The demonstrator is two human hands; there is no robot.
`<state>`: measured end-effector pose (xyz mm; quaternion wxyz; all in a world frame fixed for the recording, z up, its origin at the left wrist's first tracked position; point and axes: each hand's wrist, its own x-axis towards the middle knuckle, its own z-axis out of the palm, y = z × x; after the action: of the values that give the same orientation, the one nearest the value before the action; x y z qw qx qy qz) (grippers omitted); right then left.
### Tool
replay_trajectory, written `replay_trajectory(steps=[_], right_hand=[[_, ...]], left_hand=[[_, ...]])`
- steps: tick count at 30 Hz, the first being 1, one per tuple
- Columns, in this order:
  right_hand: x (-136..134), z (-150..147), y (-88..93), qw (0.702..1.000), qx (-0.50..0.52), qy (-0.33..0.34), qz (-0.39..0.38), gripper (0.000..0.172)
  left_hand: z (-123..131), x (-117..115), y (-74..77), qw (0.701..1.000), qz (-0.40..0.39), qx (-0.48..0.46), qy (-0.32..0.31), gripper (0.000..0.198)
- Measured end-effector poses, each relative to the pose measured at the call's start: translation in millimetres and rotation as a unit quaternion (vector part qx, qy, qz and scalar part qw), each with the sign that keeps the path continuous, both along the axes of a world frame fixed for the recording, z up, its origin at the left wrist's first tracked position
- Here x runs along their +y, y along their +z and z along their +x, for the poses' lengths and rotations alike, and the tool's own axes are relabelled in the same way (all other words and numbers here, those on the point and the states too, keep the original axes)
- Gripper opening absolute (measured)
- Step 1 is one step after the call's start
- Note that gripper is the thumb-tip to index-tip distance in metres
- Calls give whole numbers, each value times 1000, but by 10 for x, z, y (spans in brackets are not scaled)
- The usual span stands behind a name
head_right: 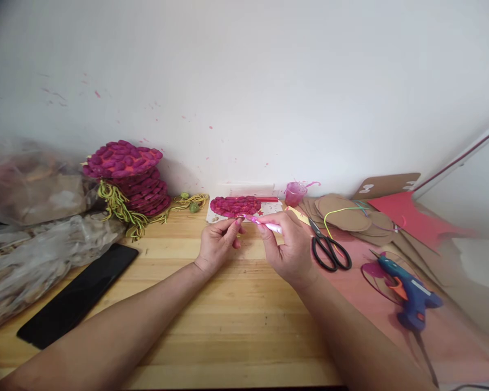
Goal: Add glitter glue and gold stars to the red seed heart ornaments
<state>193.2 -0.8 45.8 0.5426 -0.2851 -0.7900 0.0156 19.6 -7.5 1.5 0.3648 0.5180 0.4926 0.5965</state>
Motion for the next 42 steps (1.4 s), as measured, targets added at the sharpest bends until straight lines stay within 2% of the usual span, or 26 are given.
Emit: replay_trajectory(steps=[6,17,22,27,42], right_hand=[[-11,-11,19,1000,-9,7,20,20],[-29,-36,22,999,-23,28,34,22],[-21,-22,37,999,-17,14,31,21],[-32,-46,42,998,-19,42,40,22],[-30,-34,44,1000,9,-6,8,13]], left_hand=[[0,4,8,1000,4,-12,2,43],[-28,23,-26,999,30,22,15,41],[-26,11,14,999,26,14,19,41],[-32,-12,41,998,38,43,14,41],[-49,-13,35,998,33,51,25,41]])
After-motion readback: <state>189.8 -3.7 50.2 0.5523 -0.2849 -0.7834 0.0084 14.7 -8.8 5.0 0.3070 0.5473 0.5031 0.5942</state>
